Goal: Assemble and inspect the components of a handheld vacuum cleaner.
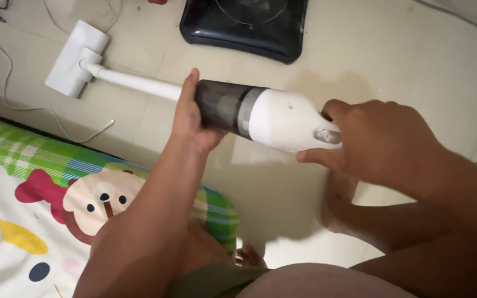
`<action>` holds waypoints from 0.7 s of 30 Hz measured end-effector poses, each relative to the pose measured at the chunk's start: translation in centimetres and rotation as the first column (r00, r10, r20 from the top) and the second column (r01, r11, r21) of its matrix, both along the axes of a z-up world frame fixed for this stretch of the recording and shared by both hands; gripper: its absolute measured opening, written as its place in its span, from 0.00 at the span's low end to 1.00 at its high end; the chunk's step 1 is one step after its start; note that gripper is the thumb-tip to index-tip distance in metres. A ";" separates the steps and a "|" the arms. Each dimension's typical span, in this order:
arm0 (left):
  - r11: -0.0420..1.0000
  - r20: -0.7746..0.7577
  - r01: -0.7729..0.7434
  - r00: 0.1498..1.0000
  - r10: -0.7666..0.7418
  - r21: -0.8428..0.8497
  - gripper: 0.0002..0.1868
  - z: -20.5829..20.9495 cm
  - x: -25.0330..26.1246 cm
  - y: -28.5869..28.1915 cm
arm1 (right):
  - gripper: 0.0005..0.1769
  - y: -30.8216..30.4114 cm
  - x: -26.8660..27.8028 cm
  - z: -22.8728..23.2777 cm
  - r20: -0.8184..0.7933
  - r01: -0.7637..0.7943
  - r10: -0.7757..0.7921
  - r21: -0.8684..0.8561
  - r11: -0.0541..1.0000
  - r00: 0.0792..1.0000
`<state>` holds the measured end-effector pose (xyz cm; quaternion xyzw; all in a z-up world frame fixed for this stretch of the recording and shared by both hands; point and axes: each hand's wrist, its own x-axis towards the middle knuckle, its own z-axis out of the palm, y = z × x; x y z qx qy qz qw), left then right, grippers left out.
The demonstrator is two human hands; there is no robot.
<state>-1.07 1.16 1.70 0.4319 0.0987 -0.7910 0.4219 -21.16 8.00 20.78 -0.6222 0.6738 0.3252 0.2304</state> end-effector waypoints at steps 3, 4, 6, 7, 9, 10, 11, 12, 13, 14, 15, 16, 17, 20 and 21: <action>1.000 -0.007 -0.002 1.000 0.002 0.014 0.28 -0.8 -0.2 0.0 | 0.44 1.1 -0.4 -1.3 -0.030 -0.029 0.026 -0.110 0.994 0.999; 1.000 -0.013 -0.016 1.000 0.017 0.017 0.25 -1.0 -0.3 -0.1 | 0.47 1.4 -0.7 -2.0 -0.007 -0.028 0.027 -0.174 0.984 1.000; 0.999 -0.009 -0.029 1.000 0.029 0.034 0.24 -1.1 -0.3 0.0 | 0.51 1.0 0.0 -1.6 0.005 -0.060 0.061 -0.122 0.991 0.998; 0.998 -0.005 -0.038 0.999 0.038 0.049 0.22 -1.2 -0.4 0.1 | 0.57 0.9 0.4 -1.4 0.019 -0.089 0.091 -0.073 0.993 0.996; 0.998 -0.015 -0.040 0.999 0.041 0.042 0.21 -2.6 -0.3 0.3 | 0.57 0.6 0.5 -1.6 0.036 -0.051 0.052 -0.033 0.998 0.998; 0.998 -0.025 -0.050 0.998 0.050 0.030 0.20 -3.2 -0.2 0.3 | 0.56 0.4 0.6 -1.7 0.052 -0.021 0.020 0.003 1.000 0.998; 0.999 -0.025 -0.045 0.999 0.046 0.029 0.20 -3.5 -0.2 0.1 | 0.56 0.1 0.6 -1.7 0.052 -0.016 0.016 0.002 1.000 0.999; 0.998 -0.047 -0.062 0.997 0.062 0.012 0.19 -3.8 -0.3 -0.1 | 0.56 -0.2 0.6 -1.7 0.057 -0.002 0.000 0.043 0.999 0.998; 0.997 -0.067 -0.076 0.995 0.076 0.002 0.19 -4.1 -0.3 0.1 | 0.55 -0.2 0.7 -1.7 0.064 0.014 -0.020 0.090 0.996 0.998; 0.998 -0.065 -0.068 0.996 0.069 0.007 0.19 -4.1 -0.3 0.5 | 0.55 -0.1 0.7 -1.8 0.065 0.022 -0.028 0.095 0.995 0.997; 0.997 -0.078 -0.078 0.994 0.078 0.002 0.18 -4.2 -0.4 0.5 | 0.56 -0.3 0.5 -1.8 0.075 0.041 -0.048 0.090 0.995 0.996; 0.996 -0.091 -0.089 0.992 0.088 -0.002 0.18 -4.1 -0.6 0.5 | 0.57 -0.4 0.5 -1.8 0.086 0.060 -0.067 0.084 0.995 0.994; 0.996 -0.094 -0.092 0.991 0.091 -0.012 0.18 -4.3 -0.6 0.3 | 0.57 -0.5 0.2 -2.1 0.085 0.057 -0.063 0.074 0.996 0.994; 0.996 -0.115 -0.087 0.990 0.082 -0.032 0.19 -5.1 -0.3 0.5 | 0.57 -0.4 0.2 -2.5 0.120 0.048 -0.057 0.079 0.996 0.991; 0.996 -0.116 -0.080 0.990 0.075 -0.037 0.18 -5.4 -0.3 0.6 | 0.54 -0.5 0.3 -2.2 0.151 0.111 -0.122 0.081 0.991 0.981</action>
